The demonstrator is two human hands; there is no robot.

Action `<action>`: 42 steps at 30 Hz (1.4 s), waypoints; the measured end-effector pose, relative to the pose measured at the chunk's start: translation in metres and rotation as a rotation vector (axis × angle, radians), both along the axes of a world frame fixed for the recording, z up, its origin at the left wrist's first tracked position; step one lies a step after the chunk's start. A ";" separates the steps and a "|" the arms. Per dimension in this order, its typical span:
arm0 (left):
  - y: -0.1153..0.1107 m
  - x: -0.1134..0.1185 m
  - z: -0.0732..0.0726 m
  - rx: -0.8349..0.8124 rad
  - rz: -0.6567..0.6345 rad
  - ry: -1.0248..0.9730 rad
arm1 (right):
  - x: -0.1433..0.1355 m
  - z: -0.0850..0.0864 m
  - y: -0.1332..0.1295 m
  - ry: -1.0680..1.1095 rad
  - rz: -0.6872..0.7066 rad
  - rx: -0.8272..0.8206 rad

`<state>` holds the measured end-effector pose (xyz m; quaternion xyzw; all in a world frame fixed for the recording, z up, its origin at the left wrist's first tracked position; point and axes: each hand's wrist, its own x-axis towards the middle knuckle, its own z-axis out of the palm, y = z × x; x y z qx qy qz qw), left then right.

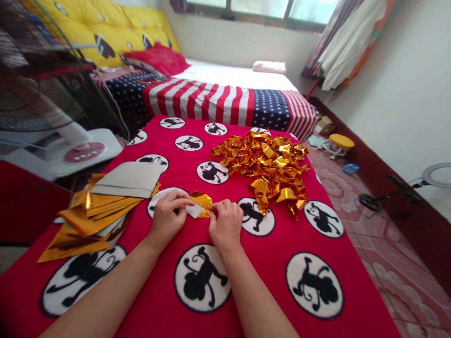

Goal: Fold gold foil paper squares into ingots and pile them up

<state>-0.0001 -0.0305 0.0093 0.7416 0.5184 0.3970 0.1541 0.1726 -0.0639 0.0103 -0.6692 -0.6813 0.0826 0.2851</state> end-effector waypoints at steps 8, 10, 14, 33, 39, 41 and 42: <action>0.022 -0.030 0.002 -0.111 -0.240 -0.081 | 0.017 0.005 0.009 -0.032 0.090 0.016; 0.024 -0.034 0.005 -0.133 -0.354 -0.027 | 0.016 0.003 0.008 -0.016 0.092 0.023; 0.023 -0.037 0.011 -0.154 -0.416 0.039 | 0.015 -0.001 0.006 0.012 0.100 0.035; 0.018 -0.018 -0.001 -0.116 -0.210 0.124 | 0.014 -0.001 -0.001 0.106 0.180 0.047; 0.014 -0.015 0.001 -0.118 -0.190 0.158 | 0.016 0.002 -0.003 0.120 0.224 0.017; 0.013 -0.014 0.001 -0.116 -0.182 0.162 | 0.018 0.002 -0.004 0.128 0.245 0.012; 0.013 -0.013 0.001 -0.121 -0.179 0.164 | 0.018 0.001 -0.003 0.133 0.252 0.011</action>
